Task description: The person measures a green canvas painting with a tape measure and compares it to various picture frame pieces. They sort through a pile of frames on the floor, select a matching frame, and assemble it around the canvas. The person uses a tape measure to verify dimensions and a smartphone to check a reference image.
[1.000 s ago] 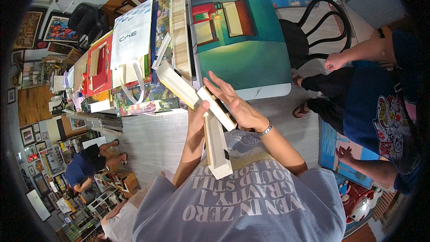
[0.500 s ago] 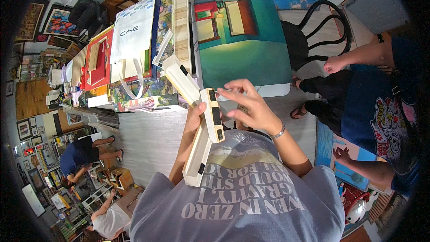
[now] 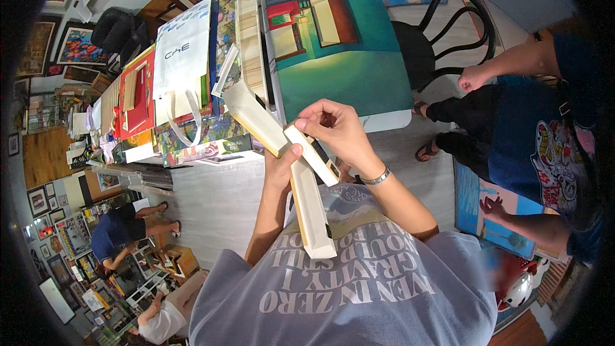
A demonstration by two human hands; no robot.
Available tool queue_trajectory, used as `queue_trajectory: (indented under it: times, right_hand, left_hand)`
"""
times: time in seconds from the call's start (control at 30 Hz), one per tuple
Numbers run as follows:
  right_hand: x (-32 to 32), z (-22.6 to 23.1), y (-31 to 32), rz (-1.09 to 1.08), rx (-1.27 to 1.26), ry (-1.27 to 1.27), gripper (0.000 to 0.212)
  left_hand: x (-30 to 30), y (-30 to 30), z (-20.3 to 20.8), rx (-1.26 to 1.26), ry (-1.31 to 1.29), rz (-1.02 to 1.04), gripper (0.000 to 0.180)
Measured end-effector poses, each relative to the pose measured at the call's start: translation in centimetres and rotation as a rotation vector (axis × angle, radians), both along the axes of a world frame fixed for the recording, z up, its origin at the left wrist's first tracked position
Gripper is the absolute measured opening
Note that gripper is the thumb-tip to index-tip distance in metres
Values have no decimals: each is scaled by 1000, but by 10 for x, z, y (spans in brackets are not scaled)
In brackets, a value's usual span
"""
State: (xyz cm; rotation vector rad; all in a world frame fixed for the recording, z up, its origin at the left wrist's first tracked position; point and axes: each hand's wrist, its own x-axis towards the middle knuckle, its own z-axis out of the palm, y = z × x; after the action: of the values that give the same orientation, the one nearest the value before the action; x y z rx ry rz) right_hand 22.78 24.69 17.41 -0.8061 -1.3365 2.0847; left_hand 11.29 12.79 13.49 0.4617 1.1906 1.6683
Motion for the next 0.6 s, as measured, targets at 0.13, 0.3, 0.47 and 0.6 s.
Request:
queue_trajectory:
  times: [0.13, 0.3, 0.47, 0.6]
  right_hand:
    - [2, 1, 4, 54, 85, -106, 15]
    - [9, -5, 5, 111, 76, -119, 19]
    - [17, -2, 4, 154, 143, -190, 23]
    - [23, -6, 3, 155, 170, -196, 25]
  left_hand:
    - [2, -1, -3, -24, 0, 57, 58]
    - [-1, -1, -5, -43, -25, 125, 53]
    - [-9, -4, -5, -83, 15, 160, 46]
    - [-7, -1, -4, -77, 37, 189, 46]
